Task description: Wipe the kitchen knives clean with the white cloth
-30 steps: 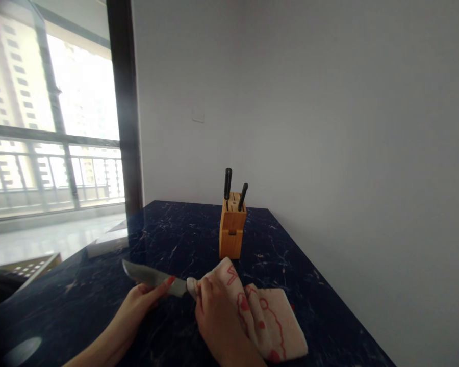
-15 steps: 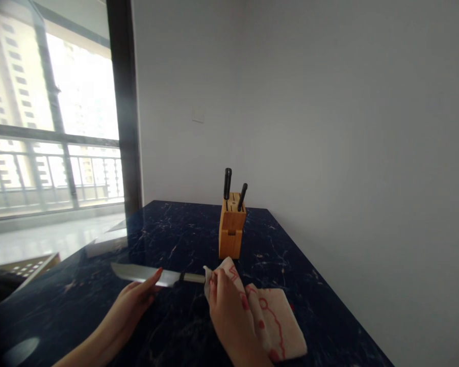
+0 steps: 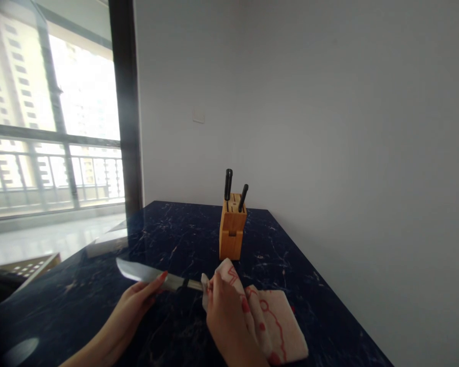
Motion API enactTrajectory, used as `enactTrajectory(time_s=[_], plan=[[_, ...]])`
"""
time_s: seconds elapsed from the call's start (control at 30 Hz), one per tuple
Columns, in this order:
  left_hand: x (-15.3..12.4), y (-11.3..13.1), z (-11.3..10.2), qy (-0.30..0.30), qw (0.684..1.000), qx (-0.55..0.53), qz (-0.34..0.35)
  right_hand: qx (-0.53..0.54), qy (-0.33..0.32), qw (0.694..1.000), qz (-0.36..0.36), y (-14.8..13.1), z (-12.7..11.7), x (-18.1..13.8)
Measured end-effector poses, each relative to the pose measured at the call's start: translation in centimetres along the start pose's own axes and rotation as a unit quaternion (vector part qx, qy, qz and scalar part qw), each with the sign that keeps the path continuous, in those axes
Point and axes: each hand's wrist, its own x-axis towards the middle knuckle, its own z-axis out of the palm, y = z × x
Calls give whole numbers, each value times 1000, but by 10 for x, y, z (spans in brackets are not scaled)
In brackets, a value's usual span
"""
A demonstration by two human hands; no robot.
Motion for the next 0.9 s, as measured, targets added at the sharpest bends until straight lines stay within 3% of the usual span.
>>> enactTrajectory(time_s=[0.27, 0.47, 0.73, 0.9], plan=[[-8, 6, 10, -66, 998, 6, -16, 72, -29, 997, -12, -16, 4, 2], [-7, 3, 12, -52, 998, 23, 12, 141, -9, 990, -6, -16, 3, 3], [-13, 9, 12, -10, 993, 63, 101, 121, 6, 993, 6, -17, 3, 4], [-10, 4, 11, -34, 992, 84, 87, 126, 3, 992, -3, -20, 0, -1]])
